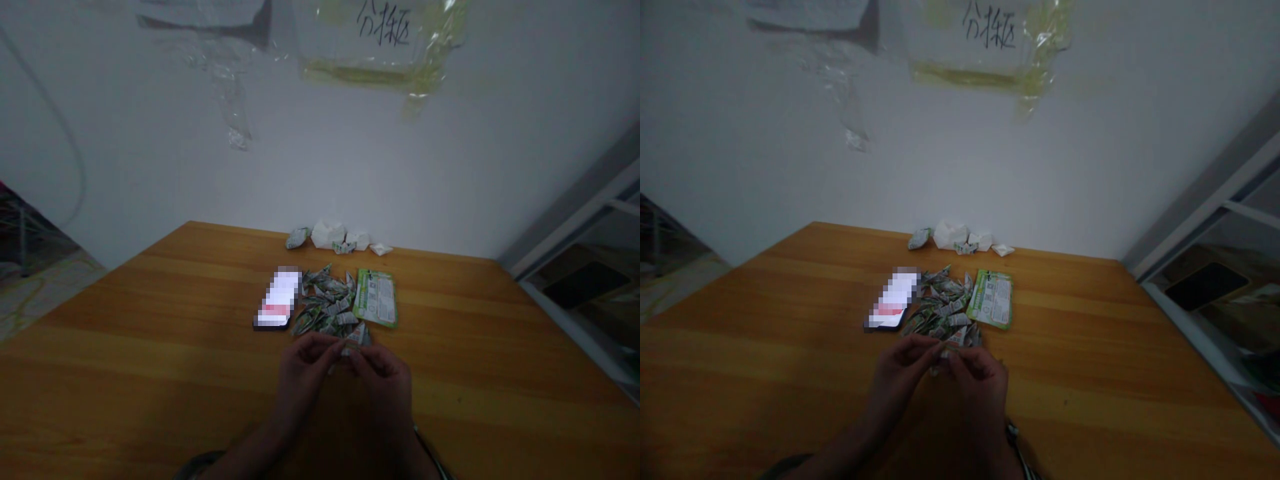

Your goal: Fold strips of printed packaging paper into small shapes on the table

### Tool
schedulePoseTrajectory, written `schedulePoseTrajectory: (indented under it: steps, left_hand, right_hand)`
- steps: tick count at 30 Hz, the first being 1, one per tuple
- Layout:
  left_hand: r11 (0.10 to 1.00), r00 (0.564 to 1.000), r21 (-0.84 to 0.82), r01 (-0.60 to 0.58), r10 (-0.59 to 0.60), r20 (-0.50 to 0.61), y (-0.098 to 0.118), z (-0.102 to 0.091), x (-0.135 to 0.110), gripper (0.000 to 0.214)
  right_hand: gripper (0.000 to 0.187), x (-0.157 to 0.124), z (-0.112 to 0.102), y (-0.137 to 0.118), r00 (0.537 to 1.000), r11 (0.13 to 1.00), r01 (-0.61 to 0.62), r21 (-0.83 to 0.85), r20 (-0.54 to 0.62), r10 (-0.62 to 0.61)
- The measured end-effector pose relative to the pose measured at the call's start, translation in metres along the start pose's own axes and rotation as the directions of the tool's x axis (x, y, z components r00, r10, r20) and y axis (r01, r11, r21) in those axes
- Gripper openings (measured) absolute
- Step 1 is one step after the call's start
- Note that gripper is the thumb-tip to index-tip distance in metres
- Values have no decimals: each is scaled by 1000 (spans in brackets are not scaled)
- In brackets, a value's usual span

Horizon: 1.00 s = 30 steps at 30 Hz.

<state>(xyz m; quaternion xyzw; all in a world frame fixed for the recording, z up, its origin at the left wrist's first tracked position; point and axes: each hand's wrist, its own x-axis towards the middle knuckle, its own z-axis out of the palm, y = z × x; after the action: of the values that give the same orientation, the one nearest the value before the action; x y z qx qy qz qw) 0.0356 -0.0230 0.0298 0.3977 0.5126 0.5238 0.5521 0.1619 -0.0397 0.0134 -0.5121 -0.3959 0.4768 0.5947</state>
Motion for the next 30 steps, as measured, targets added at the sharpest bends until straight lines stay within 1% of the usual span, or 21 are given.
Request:
schedulePoseTrajectory:
  steps: [3, 5, 7, 9, 11, 12, 13, 14, 16, 18, 19, 20, 21, 22, 23, 24, 26, 27, 30]
  left_hand:
    - [1000, 1000, 27, 3, -3, 6, 1, -3, 2, 20]
    - [996, 997, 73, -48, 44, 65, 3, -6, 4, 17]
    - [977, 976, 138, -160, 135, 173, 4, -10, 6, 14]
    - [928, 934, 212, -306, 249, 257, 3, -14, 7, 12]
    - [864, 894, 275, -422, 347, 282, 2, -18, 9, 8]
    - [839, 881, 295, -457, 382, 277, 2, -20, 10, 8]
    - [823, 872, 306, -479, 407, 271, 2, -21, 11, 9]
    - [813, 867, 309, -493, 426, 260, 2, -21, 12, 10]
    - [809, 866, 310, -499, 451, 218, 2, -21, 14, 8]
    - [836, 885, 293, -464, 430, 176, 3, -19, 15, 6]
    - [866, 908, 278, -417, 382, 171, 3, -18, 16, 9]
    - [902, 934, 258, -346, 307, 180, 3, -18, 17, 14]
    - [935, 955, 241, -261, 214, 204, 2, -18, 18, 20]
    - [958, 965, 227, -175, 121, 235, 2, -18, 19, 26]
    - [971, 964, 214, -102, 43, 264, 1, -18, 19, 29]
    - [979, 957, 196, -49, -10, 290, 1, -19, 20, 29]
    - [989, 937, 148, 4, -56, 346, 1, -21, 21, 25]
    - [991, 925, 131, 18, -66, 373, 3, -22, 22, 25]
    - [992, 902, 122, 32, -81, 423, 9, -26, 23, 28]
  right_hand:
    - [21, 5, -2, -1, 998, 998, -57, 19, 9, 57]
    - [22, 8, -6, -1, 997, 997, -71, 20, 14, 71]
    - [24, 11, -9, -1, 997, 997, -69, 23, 18, 69]
    - [26, 13, -12, -1, 996, 996, -85, 28, 43, 83]
    - [28, 13, -13, -1, 988, 993, -113, 29, 109, 109]
    - [27, 13, -14, -2, 983, 993, -114, 21, 149, 110]
    - [25, 13, -15, -2, 979, 996, -93, -2, 181, 92]
    - [22, 13, -16, -4, 979, 998, -39, -45, 198, 47]
    - [14, 14, -20, -6, 974, 971, 151, -184, 198, -114]
    - [8, 16, -23, -7, 939, 894, 330, -303, 202, -278]
    - [8, 16, -24, -7, 924, 866, 373, -332, 214, -316]
    - [8, 17, -25, -6, 921, 862, 378, -339, 229, -314]
    - [10, 17, -26, -4, 929, 878, 348, -328, 244, -277]
    - [13, 17, -25, -2, 943, 906, 292, -305, 251, -220]
    - [16, 17, -25, 0, 956, 937, 220, -271, 248, -153]
    - [19, 17, -24, 2, 967, 963, 146, -226, 237, -91]
    - [25, 18, -23, 3, 976, 991, 22, -130, 219, 7]
    - [27, 19, -23, 3, 975, 996, -17, -91, 217, 36]
    - [25, 22, -25, 0, 968, 998, -60, -27, 242, 65]
